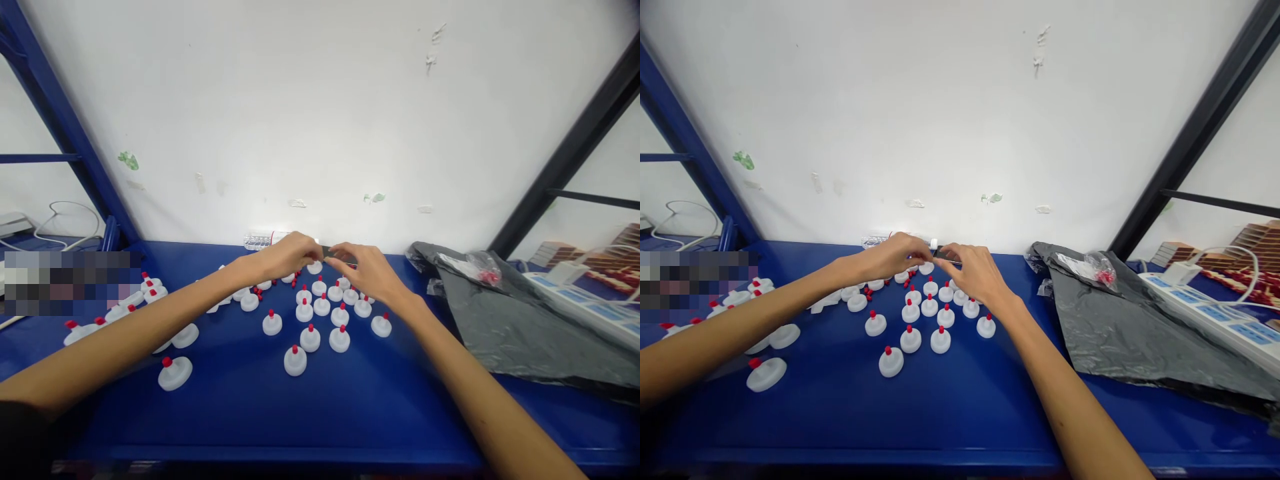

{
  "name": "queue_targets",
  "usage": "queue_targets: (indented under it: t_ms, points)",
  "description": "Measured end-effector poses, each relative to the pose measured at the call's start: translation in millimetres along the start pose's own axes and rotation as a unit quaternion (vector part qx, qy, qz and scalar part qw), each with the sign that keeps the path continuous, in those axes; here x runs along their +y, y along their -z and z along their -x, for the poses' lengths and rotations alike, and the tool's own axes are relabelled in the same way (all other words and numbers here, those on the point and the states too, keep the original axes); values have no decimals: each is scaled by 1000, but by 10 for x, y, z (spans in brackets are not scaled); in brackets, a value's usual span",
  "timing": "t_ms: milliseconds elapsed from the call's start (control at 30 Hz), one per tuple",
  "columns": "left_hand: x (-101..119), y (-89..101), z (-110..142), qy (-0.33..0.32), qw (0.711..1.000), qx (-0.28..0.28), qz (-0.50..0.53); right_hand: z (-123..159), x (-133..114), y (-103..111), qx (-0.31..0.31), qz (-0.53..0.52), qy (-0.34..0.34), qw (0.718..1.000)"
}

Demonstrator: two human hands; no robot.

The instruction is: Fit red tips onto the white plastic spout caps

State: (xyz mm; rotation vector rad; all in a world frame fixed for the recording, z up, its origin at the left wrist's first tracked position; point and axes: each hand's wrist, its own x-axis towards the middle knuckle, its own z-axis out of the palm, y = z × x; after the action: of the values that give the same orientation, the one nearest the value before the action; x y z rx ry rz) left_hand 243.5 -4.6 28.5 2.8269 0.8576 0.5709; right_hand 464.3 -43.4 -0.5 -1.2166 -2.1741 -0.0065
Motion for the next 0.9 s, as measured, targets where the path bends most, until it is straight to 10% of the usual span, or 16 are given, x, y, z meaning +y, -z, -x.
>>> queue_targets:
  t_ms: [233,500,900]
  points:
    - [260,95,12,97,987,96,81,-9,-94,-10,8,-2,12,1000]
    - [162,-65,146,182,957,-100,-201,-17,-8,4,24,35,5,999]
    - [96,-227,141,168,976,-84,-109,-6,-40,-24,9,45,41,998]
